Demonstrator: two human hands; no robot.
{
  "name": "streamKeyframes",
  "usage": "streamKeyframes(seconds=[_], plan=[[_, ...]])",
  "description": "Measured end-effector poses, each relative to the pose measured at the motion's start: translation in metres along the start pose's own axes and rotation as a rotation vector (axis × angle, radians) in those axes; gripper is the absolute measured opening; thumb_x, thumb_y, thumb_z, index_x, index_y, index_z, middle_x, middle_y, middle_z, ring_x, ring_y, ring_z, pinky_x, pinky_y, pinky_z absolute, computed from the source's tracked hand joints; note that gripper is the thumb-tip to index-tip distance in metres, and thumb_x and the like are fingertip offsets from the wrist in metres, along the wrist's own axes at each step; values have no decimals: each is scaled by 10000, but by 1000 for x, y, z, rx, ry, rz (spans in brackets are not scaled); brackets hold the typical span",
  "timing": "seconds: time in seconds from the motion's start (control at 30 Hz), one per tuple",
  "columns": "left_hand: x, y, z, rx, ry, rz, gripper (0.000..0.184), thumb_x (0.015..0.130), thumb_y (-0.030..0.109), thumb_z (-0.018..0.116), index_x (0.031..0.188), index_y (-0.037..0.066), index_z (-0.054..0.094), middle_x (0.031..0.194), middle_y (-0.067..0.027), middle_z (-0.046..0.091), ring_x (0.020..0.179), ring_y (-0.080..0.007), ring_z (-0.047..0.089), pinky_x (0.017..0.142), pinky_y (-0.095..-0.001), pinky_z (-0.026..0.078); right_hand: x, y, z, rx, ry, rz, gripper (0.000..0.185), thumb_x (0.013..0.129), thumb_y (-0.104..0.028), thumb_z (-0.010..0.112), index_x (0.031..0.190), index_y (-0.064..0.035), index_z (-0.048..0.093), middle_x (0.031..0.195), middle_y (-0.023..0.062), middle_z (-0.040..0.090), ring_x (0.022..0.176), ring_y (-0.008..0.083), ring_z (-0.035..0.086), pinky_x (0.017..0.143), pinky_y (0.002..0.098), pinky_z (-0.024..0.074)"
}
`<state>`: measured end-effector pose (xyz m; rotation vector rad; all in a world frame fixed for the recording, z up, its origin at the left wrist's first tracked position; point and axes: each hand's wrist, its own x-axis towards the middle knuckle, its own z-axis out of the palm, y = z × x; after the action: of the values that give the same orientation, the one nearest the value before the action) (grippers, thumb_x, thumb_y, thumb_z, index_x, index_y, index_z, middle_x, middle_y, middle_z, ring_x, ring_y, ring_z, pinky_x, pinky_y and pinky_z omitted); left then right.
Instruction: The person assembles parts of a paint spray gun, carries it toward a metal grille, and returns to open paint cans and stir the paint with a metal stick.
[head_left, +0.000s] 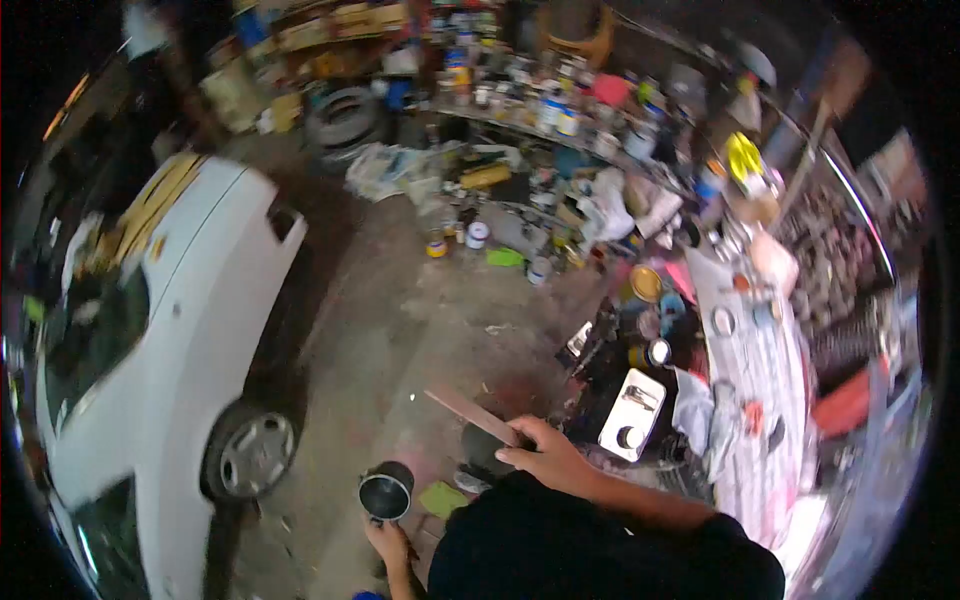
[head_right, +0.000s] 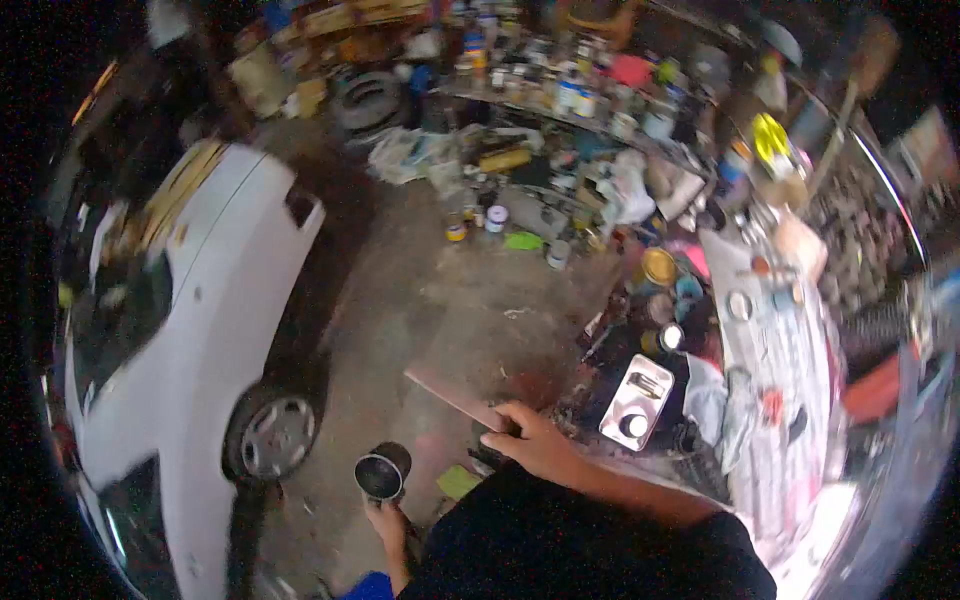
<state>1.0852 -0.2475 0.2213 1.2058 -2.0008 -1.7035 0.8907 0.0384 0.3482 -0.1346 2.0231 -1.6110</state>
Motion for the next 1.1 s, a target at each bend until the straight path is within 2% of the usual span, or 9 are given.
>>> streamKeyframes(seconds=[0.2, 0.3, 0.37, 0.5, 0.67, 0.77, 0.87, 1.0, 1.1], plan=[[100, -10, 21, -71, -85, -196, 514, 945, 174, 667, 1387, 30, 446, 1272, -161, 560, 1048, -302, 642, 771, -471, 611, 72, -5, -37, 121, 216, 27, 332, 893, -216, 777, 1123, -20, 642, 1021, 30, 625, 969, 131, 582, 866, 290, 471], [149, 48, 73, 35, -174, -323, 413, 950, 189, 665, 1263, -35, 514, 1083, -175, 611, 961, -269, 654, 748, -416, 638, 96, 8, -92, 134, 566, -71, 299, 885, -186, 773, 1099, -26, 638, 967, 27, 624, 931, 124, 577, 840, 297, 473], [203, 40, 82, 261, -485, -31, 401, 932, 211, 691, 1218, -23, 535, 1036, -146, 614, 923, -264, 655, 713, -433, 638, 97, 1, -142, 306, 868, 0, 316, 877, -207, 772, 1088, -19, 630, 926, 55, 647, 866, 134, 580, 763, 318, 490], [288, 50, 137, 397, -651, 57, 397, 938, 204, 679, 1240, -16, 545, 1082, -132, 630, 935, -261, 669, 698, -416, 633, 72, 97, -268, 20, 1441, 11, 317, 873, -192, 728, 1100, -1, 617, 926, 67, 637, 813, 149, 592, 756, 305, 480], [333, 112, 216, 402, -796, 38, 414, 972, 157, 611, 1333, -31, 537, 1285, -162, 605, 1040, -283, 661, 736, -383, 634, 9, 209, -363, -271, 1806, 433, 445, 844, -243, 675, 1156, 65, 597, 1073, 298, 659, 987, 452, 645, 869, 478, 494], [359, 134, 263, 417, -785, -2, 401, 977, 266, 662, 1249, -27, 620, 1237, -210, 604, 956, -314, 690, 718, -396, 632, 2, 211, -379, -231, 1789, 620, 466, 824, -250, 677, 1136, 86, 597, 1070, 327, 650, 1000, 468, 636, 871, 489, 492], [380, 157, 304, 803, -1088, 914, 398, 958, 224, 686, 1253, -34, 614, 1182, -205, 634, 934, -295, 685, 698, -379, 619, 9, 186, -373, -393, 1733, 789, 614, 799, -280, 732, 1245, 101, 549, 1125, 331, 643, 1048, 483, 617, 927, 500, 494], [402, 169, 379, 635, -1170, 168, 555, 969, 117, 630, 1469, 4, 416, 1300, -173, 596, 1063, -283, 642, 757, -387, 622, 13, 142, -327, -653, 1719, 675, 754, 840, -291, 756, 1401, 94, 433, 1346, 340, 523, 1235, 490, 513, 1068, 498, 422], [371, 221, 448, 612, -1332, 88, 556, 968, 125, 637, 1473, 19, 432, 1285, -161, 620, 1086, -278, 642, 727, -379, 599, 24, 104, -261, -633, 1667, 587, 813, 863, -298, 763, 1483, 51, 369, 1455, 323, 441, 1336, 477, 438, 1126, 498, 365]])
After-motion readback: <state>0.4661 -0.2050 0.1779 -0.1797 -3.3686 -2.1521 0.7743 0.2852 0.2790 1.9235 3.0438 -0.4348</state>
